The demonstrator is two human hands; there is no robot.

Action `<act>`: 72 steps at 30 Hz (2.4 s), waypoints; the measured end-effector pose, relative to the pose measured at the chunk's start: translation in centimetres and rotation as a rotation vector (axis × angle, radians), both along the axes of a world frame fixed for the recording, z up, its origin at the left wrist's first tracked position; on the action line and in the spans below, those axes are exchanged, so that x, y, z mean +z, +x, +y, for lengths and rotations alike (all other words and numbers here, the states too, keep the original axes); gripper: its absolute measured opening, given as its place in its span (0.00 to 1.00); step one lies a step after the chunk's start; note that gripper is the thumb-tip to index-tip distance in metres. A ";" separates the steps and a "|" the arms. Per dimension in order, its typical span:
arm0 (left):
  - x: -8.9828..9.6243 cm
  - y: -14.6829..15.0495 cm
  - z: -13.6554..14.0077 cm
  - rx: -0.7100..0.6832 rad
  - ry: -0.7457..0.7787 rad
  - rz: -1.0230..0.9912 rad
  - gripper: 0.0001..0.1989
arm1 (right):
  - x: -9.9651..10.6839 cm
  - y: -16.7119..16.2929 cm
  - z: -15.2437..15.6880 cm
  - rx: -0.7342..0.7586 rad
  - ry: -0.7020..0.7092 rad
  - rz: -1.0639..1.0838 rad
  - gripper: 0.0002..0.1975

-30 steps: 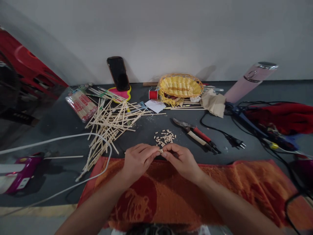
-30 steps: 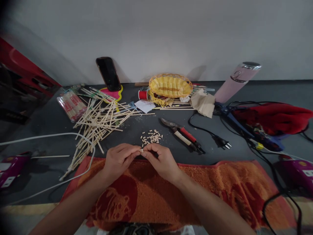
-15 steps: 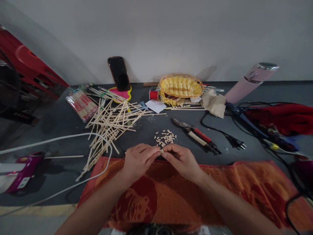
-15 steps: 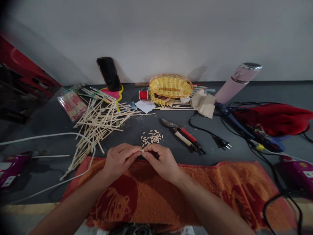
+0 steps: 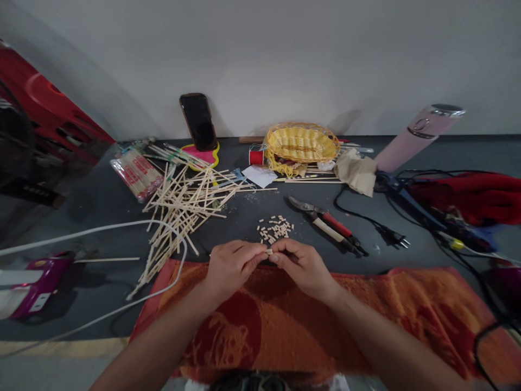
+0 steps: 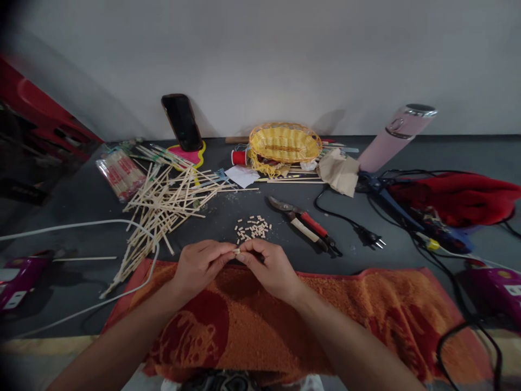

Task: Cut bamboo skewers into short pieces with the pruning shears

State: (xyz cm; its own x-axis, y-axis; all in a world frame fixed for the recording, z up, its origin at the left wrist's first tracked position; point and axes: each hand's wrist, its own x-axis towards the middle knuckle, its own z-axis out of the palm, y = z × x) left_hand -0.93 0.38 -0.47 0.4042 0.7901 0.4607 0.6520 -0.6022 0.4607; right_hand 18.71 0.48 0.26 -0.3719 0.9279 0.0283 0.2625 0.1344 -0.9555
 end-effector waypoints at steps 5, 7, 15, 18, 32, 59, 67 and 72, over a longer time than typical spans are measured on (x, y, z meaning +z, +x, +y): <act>0.2 0.0 0.1 -0.017 -0.054 -0.045 0.08 | 0.1 0.0 0.0 0.008 -0.012 0.010 0.07; 0.2 0.0 0.1 -0.020 -0.074 -0.056 0.08 | 0.2 0.0 0.0 0.011 -0.007 0.006 0.07; -0.1 0.0 0.1 -0.004 -0.090 -0.055 0.08 | 0.0 -0.1 0.1 0.009 0.019 -0.015 0.08; -0.1 0.1 0.1 0.001 -0.097 -0.049 0.08 | -0.1 -0.1 0.1 0.005 0.024 -0.014 0.07; 0.1 0.0 0.2 -0.011 -0.083 -0.041 0.08 | -0.1 -0.1 -0.1 0.018 -0.004 0.012 0.07; -0.4 -0.2 0.2 -0.036 -0.214 -0.060 0.08 | -0.5 0.0 0.0 -0.001 0.027 -0.010 0.07; 0.0 0.0 0.0 -0.026 -0.261 -0.084 0.08 | -0.3 -0.3 0.0 -0.025 0.076 -0.032 0.06; 0.5 0.0 -0.1 -0.010 -0.267 -0.073 0.08 | -0.3 -0.2 -0.1 -0.026 0.119 -0.042 0.06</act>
